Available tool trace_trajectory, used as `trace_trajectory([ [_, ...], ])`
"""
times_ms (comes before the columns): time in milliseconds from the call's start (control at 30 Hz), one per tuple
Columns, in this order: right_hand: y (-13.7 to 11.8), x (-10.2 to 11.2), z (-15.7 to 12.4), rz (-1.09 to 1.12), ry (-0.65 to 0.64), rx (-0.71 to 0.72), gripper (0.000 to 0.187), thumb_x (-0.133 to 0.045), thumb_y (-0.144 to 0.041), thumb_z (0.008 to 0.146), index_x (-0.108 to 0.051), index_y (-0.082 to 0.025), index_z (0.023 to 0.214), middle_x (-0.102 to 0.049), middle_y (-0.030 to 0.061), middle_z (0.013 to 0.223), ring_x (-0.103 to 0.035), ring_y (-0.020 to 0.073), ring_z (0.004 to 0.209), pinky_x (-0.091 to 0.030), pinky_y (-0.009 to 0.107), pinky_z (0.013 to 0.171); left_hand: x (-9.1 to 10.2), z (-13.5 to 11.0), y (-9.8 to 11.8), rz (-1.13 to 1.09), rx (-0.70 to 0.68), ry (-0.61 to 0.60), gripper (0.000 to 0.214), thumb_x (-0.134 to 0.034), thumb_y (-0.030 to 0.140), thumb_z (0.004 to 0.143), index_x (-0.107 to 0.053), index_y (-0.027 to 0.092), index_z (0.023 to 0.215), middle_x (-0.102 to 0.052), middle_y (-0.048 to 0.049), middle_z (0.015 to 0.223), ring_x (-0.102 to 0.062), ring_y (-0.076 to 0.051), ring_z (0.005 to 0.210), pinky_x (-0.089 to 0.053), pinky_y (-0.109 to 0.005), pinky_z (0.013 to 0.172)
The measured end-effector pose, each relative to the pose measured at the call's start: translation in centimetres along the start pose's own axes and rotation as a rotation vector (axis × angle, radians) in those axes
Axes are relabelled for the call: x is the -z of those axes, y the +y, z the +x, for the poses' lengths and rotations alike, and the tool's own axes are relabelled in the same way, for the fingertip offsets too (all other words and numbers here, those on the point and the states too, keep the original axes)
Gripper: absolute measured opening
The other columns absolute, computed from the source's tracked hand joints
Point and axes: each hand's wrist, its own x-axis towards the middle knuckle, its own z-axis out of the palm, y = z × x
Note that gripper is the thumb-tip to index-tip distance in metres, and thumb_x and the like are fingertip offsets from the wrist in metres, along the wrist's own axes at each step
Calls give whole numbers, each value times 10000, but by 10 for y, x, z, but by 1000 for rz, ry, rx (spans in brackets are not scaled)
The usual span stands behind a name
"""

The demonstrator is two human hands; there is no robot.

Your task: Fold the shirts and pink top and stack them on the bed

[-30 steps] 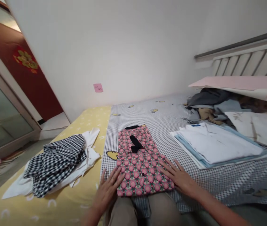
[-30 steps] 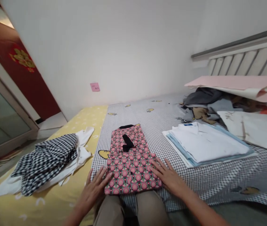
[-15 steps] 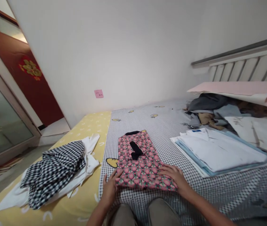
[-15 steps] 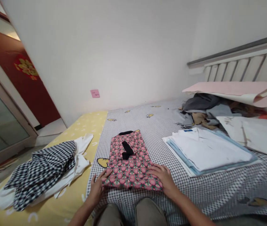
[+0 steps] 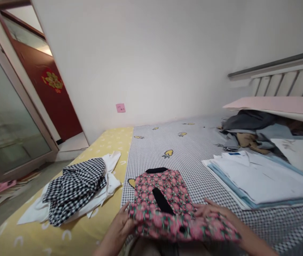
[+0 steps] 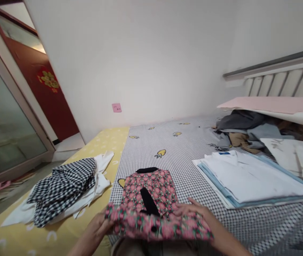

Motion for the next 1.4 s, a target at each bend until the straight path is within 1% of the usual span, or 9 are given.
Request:
trace_trajectory([
  [167,-43,4,99,718,77,-275,395,-684,-480,777,-678,-220,1074,-758,108,1116,-696,303,1090,-485,492,1058,-6,96,16,-870,491,-132,641,-530,735,841,-736,176,1078,-785,-112,961,-728,-289,977,-558,-443,940],
  [333,-4,-4,168,822,137,-450,477,-660,-549,791,-620,-185,1095,-757,152,1083,-723,289,1022,-513,485,1013,-11,153,-35,-993,685,-97,748,-415,772,868,-633,175,1263,-759,-163,1142,-727,-290,1055,-553,-469,968],
  [433,19,-10,170,749,156,-471,560,-711,-579,748,-602,-203,1149,-756,134,1078,-728,292,993,-545,480,962,-9,149,-56,-1052,609,-167,721,-490,756,853,-627,186,1273,-737,-162,1212,-689,-309,1149,-527,-493,1012],
  [567,21,-17,164,569,322,-385,781,-824,-385,578,-522,-248,1284,-752,76,1086,-728,290,936,-574,457,892,-13,149,-71,-1060,496,-61,542,-859,344,684,-673,146,1153,-775,-153,1101,-710,-313,1104,-526,-465,1025],
  [800,28,-10,170,42,390,-287,847,-637,-348,763,-312,-233,1537,-709,101,1186,-684,294,1068,-513,475,974,-34,174,-96,-1061,544,158,298,-758,130,723,-668,157,1007,-794,-72,810,-768,-239,812,-597,-405,887],
  [933,12,-8,172,-605,490,-264,715,-556,-297,854,-361,-236,1539,-438,206,1531,-488,392,1339,-353,654,1075,-32,173,-97,-1061,600,120,225,-703,147,803,-663,153,1025,-795,-81,836,-765,-226,785,-603,-414,880],
  [1033,-14,-21,182,-883,481,-42,568,-468,-378,958,-407,-334,1521,-261,112,1658,-270,399,1483,-166,721,1141,-29,172,-87,-1085,605,77,241,-647,182,865,-658,149,1103,-796,-104,933,-763,-231,854,-586,-427,918],
  [1200,-2,-58,196,-879,107,-160,543,-264,-562,1010,-371,-433,1527,-347,7,1635,-264,384,1492,-190,785,1105,-25,156,-62,-1130,618,10,367,-526,380,967,-627,162,1245,-771,-131,1105,-738,-263,997,-568,-455,941],
  [1400,35,-74,193,-887,129,-185,581,-180,-580,1010,-306,-421,1555,-321,10,1647,-251,377,1502,-199,806,1087,-37,78,-72,-1113,549,33,724,-707,494,852,-421,251,1471,-761,-77,1070,-724,-197,871,-560,-308,787],
])
